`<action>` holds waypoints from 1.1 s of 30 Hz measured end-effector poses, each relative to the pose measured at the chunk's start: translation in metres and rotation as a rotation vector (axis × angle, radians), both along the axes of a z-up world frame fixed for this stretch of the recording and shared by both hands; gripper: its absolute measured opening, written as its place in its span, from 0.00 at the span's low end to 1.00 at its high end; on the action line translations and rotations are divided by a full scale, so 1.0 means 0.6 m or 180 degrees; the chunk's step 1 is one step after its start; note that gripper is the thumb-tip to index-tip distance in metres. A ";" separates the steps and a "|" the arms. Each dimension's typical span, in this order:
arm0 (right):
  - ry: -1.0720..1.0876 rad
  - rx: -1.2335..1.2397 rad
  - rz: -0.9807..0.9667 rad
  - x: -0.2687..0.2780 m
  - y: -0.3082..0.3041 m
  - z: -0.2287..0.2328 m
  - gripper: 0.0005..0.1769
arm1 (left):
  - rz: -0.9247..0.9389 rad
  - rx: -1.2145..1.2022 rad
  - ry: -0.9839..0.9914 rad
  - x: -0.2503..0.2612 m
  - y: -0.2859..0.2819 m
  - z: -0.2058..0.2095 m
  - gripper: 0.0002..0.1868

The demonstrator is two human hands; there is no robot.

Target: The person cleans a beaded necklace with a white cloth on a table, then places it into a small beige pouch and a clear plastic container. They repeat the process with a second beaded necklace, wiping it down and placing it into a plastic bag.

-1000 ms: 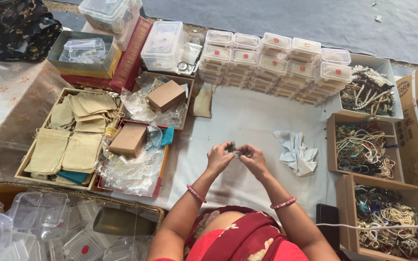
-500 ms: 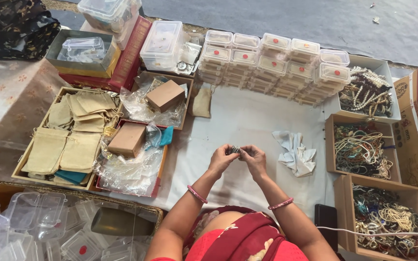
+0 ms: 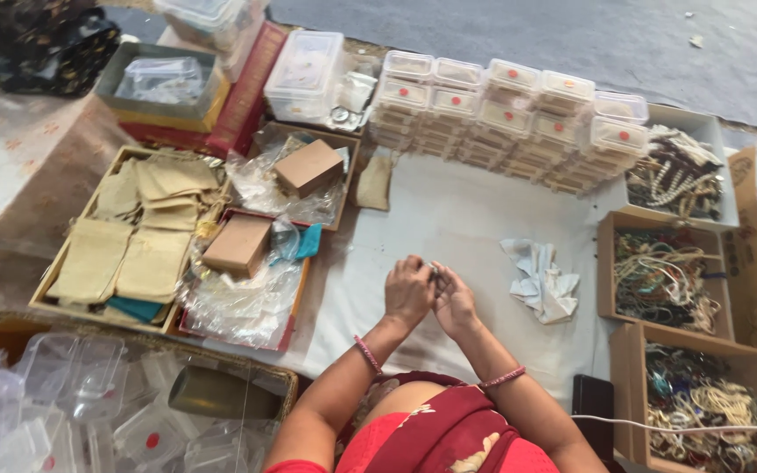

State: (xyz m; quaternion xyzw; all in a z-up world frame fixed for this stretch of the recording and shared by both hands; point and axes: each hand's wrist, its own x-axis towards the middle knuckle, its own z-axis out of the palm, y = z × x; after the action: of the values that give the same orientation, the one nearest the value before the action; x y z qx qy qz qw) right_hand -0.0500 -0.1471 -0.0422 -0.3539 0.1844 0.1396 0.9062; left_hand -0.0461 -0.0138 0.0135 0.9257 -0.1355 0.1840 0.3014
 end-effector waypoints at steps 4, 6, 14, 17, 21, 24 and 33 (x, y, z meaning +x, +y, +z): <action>0.0024 0.0269 -0.0078 0.015 -0.027 -0.104 0.22 | -0.0065 0.0329 -0.0027 -0.011 0.001 -0.004 0.09; 0.0062 0.0449 -0.0041 0.023 -0.055 -0.174 0.25 | -0.0442 0.0321 0.0067 -0.012 -0.001 -0.022 0.09; 0.0734 0.0332 -0.0132 -0.001 -0.050 -0.093 0.23 | 0.0178 0.0002 0.0221 0.026 0.077 -0.081 0.10; 0.0919 0.0320 -0.0260 -0.018 -0.069 -0.090 0.23 | 0.0821 0.0621 -0.0271 0.059 0.152 -0.132 0.17; 0.0997 0.0262 -0.0354 -0.029 -0.082 -0.101 0.24 | 0.1034 0.0539 0.0381 0.112 0.240 -0.232 0.18; 0.1005 0.0249 -0.0348 -0.025 -0.074 -0.095 0.24 | 0.0923 0.0973 0.0853 0.112 0.250 -0.187 0.12; 0.0824 0.0052 0.0331 0.012 -0.038 -0.069 0.15 | 0.0493 -0.0886 0.1038 0.054 0.100 -0.037 0.11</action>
State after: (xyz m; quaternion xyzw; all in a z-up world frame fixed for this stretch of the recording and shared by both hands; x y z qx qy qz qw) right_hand -0.0426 -0.1699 -0.0837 -0.3346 0.2800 0.2324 0.8693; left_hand -0.0134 0.0464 -0.0085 0.9003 0.0132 0.0715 0.4292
